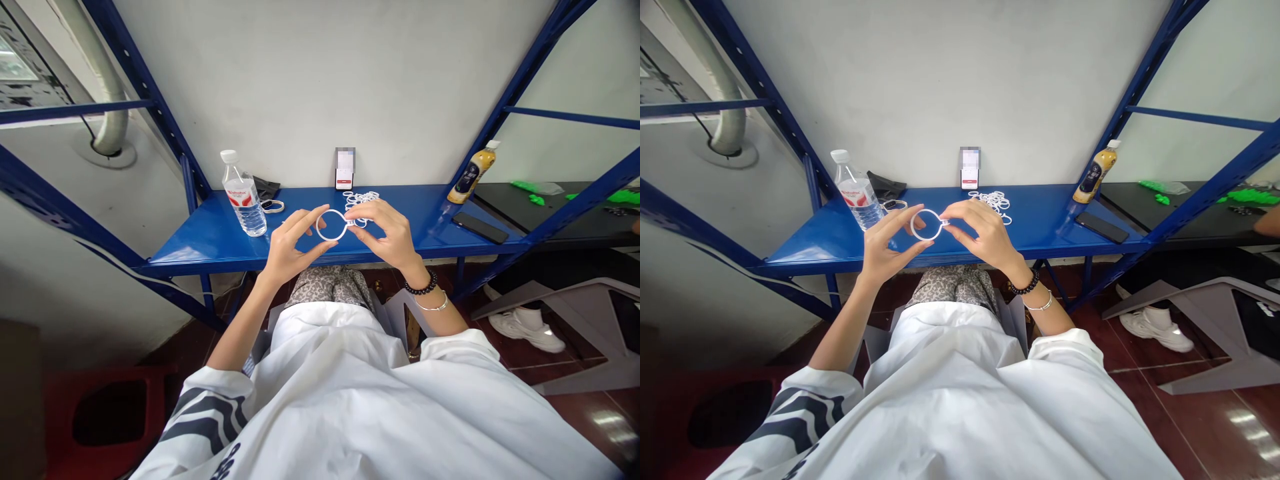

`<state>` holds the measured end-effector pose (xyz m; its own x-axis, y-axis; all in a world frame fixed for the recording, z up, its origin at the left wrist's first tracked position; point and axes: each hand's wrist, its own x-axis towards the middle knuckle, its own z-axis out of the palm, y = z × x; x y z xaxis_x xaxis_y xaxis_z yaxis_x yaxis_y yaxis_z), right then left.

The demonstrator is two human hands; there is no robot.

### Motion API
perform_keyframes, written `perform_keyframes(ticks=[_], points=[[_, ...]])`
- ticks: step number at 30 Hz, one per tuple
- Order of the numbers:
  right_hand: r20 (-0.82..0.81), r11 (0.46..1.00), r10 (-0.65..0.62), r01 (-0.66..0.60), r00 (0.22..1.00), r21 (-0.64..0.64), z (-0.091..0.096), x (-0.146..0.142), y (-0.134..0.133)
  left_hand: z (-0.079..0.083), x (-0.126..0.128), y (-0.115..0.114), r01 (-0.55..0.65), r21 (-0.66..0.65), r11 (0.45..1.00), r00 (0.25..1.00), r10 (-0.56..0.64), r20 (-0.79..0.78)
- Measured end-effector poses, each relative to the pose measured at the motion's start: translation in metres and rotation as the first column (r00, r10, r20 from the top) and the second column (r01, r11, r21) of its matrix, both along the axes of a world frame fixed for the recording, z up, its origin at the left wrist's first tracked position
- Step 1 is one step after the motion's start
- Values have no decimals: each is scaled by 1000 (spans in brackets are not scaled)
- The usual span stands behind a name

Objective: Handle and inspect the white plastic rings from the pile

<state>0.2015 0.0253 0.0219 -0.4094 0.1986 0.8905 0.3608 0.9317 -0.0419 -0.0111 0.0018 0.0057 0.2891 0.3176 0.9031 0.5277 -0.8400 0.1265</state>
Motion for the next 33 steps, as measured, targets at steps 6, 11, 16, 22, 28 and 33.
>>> perform_keyframes(ticks=[6,11,16,22,28,33], points=[[-12,1000,-7,7,1000,-11,0,-1,-1,0,1,-1,-25,-32,999,1000,25,2],[-9,999,-42,42,999,-16,-1,-2,0,-2,2,1,-32,-35,999,999,32,-6],[-32,999,-46,46,998,2,-1,-4,0,-1,2,1,-42,-14,999,999,41,-29],[-68,998,-25,20,997,-62,-2,-7,-4,-5,5,4,-43,-64,997,999,43,-8],[-74,992,45,-53,996,-116,-5,-12,-8,-10,11,6,18,-106,994,1000,-17,12],[-27,990,72,-75,997,-116,-7,-15,-9,-10,13,5,32,-149,988,999,-33,-2]])
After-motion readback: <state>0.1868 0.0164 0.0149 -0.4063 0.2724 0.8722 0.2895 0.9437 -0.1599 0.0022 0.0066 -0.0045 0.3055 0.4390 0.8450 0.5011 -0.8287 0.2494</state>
